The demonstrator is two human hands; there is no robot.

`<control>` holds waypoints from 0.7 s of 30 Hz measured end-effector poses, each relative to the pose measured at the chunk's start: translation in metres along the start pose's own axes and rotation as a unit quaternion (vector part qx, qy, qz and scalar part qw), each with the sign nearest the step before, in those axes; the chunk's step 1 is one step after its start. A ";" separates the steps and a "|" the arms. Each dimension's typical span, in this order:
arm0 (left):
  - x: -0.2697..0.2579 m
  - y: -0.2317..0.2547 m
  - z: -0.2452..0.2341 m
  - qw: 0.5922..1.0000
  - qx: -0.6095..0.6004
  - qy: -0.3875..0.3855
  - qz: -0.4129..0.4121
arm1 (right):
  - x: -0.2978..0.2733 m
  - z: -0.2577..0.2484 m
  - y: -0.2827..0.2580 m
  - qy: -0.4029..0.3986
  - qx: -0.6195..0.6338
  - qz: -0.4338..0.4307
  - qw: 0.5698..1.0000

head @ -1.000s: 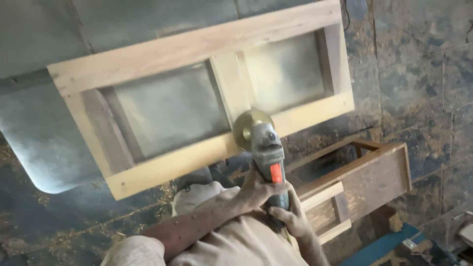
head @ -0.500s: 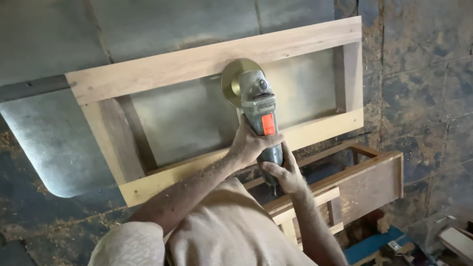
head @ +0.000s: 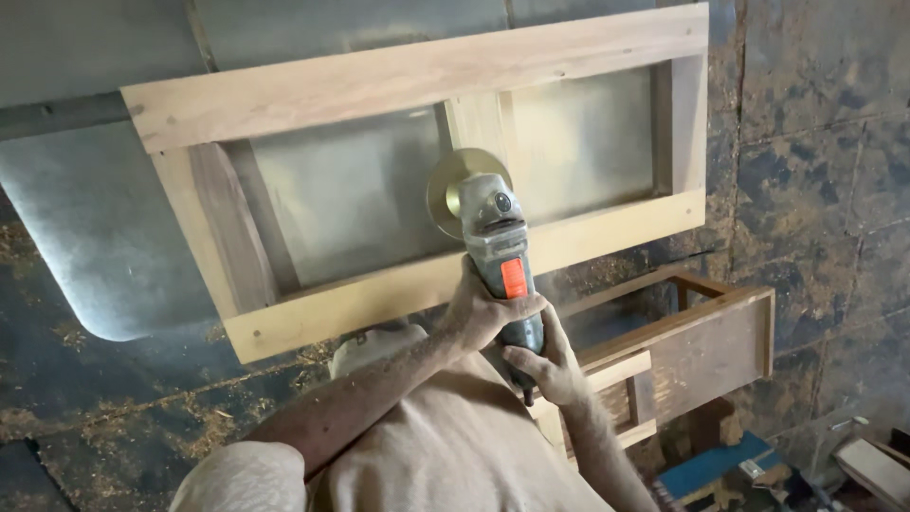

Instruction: The person uses an angle grinder with a sanding disc to smooth the surfaces of a wooden frame. They repeatedly reposition the frame and grind along its edges and flat surfaces.

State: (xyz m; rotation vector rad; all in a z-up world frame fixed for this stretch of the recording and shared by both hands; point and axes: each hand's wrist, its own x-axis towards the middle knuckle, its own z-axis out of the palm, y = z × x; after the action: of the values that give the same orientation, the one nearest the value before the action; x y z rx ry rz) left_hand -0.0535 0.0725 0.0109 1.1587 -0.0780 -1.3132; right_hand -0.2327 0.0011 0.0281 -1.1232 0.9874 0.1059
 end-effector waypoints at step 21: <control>-0.069 -0.082 0.051 0.998 0.063 -0.031 0.001 | -0.102 -0.024 0.095 0.070 0.130 0.015 0.989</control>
State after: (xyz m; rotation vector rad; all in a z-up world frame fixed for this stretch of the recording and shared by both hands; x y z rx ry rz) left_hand -0.1663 0.1089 0.0165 1.2237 -0.2096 -1.3587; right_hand -0.3573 0.0668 0.0314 -0.8847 1.1081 -0.0781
